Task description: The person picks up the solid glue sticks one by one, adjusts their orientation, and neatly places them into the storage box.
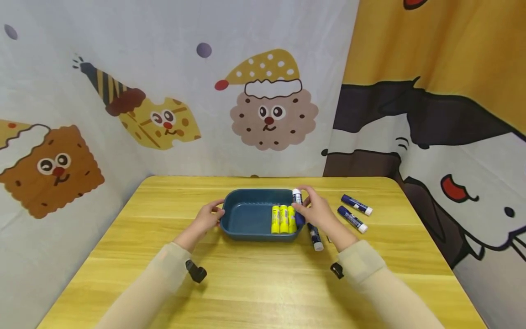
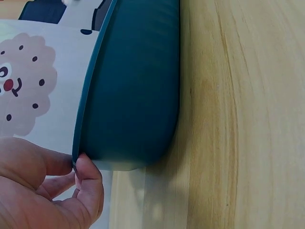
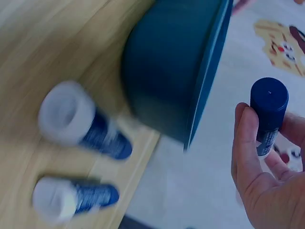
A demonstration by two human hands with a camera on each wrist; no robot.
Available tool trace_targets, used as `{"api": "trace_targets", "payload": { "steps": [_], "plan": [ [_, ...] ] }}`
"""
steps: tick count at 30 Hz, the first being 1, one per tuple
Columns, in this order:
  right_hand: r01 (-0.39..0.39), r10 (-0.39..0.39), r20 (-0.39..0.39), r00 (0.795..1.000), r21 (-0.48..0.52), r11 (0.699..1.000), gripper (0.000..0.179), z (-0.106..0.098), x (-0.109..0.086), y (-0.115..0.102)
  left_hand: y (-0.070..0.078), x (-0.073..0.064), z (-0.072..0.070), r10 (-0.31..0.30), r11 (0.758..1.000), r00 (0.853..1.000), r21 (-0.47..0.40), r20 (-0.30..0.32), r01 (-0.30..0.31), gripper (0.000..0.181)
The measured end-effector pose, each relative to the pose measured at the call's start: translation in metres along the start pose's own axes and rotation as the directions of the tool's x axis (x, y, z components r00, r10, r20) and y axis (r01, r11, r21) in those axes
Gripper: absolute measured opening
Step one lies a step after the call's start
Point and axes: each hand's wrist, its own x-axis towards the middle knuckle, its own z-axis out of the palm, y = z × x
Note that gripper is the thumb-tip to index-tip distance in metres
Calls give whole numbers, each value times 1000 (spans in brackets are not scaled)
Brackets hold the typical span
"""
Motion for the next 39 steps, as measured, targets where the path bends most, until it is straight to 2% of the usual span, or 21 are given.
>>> {"api": "trace_targets", "payload": {
  "steps": [7, 14, 17, 20, 26, 31, 33, 35, 39],
  "plan": [
    [-74, 77, 65, 995, -49, 996, 56, 45, 27, -22, 5, -2, -1, -14, 1000, 1000, 5, 2, 14, 42],
    [-185, 199, 99, 975, -135, 973, 52, 80, 50, -36, 4, -3, 0, -26, 1000, 1000, -7, 2, 26, 41],
    [-180, 204, 97, 974, -212, 961, 50, 91, 55, -40, 3, -3, 0, -22, 1000, 1000, -8, 0, 22, 41],
    [-143, 178, 87, 980, -307, 941, 51, 100, 57, -44, 3, -2, 0, -25, 1000, 1000, -13, 3, 25, 41],
    [-65, 100, 52, 994, -456, 888, 58, 116, 58, -52, 5, -2, 0, -30, 999, 1000, -28, 6, 30, 41],
    [-4, 22, 24, 999, -593, 805, 41, 130, 59, -53, 4, -2, 0, -19, 1000, 1000, -17, 3, 19, 41],
    [6, 18, 30, 999, -648, 761, 37, 133, 59, -52, 4, -1, 0, -13, 1000, 1000, -14, 4, 13, 41],
    [10, 24, 41, 999, -683, 731, 36, 135, 59, -51, 3, -1, 1, -11, 1000, 1000, -17, 4, 11, 41],
    [14, 42, 60, 997, -719, 695, 38, 137, 59, -50, 1, 0, 1, -15, 1000, 1000, -23, 2, 15, 41]
  ]
}}
